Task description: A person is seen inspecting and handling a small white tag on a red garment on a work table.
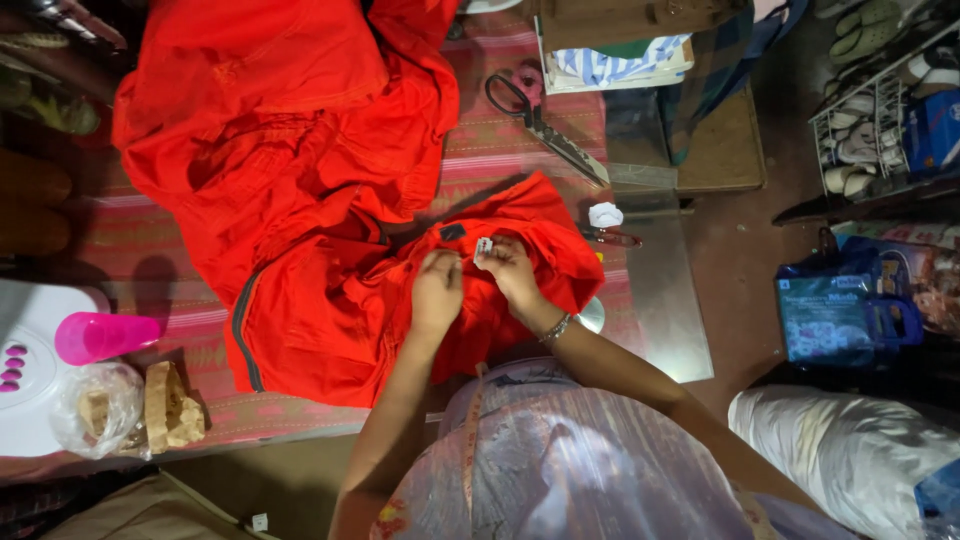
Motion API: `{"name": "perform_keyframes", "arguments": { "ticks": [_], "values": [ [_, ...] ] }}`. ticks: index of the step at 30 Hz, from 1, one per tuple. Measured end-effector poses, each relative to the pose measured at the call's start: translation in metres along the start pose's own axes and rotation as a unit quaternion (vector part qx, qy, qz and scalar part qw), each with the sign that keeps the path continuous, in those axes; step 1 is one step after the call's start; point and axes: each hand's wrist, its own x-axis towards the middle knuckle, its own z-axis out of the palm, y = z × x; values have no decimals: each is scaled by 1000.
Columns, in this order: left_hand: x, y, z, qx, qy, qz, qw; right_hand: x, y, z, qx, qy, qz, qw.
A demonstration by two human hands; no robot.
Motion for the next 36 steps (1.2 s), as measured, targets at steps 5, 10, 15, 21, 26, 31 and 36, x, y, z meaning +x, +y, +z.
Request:
{"name": "perform_keyframes", "arguments": {
  "ticks": [5, 10, 15, 21, 26, 31, 36],
  "values": [
    [12, -9, 11, 158, -66, 39, 984, 9, 21, -11, -63, 0, -35, 997],
    [30, -9, 11, 148, -170, -118, 967, 16, 20, -10, 19, 21, 21, 999],
    [40, -39, 20, 41, -149, -190, 970, 17, 28, 4, -158, 11, -154, 975],
    [27, -12, -1, -103, -101, -244, 959, 15, 20, 3, -151, -22, -150, 977],
    [23, -15, 3, -136, -82, -256, 953, 8, 11, 6, -115, -21, -122, 986],
    [22, -16, 6, -174, -57, -263, 947, 18, 37, 2, -157, -31, -242, 957],
    [19, -17, 6, -215, -50, -250, 943, 17, 34, 8, -170, -16, -209, 963]
  ]
}}
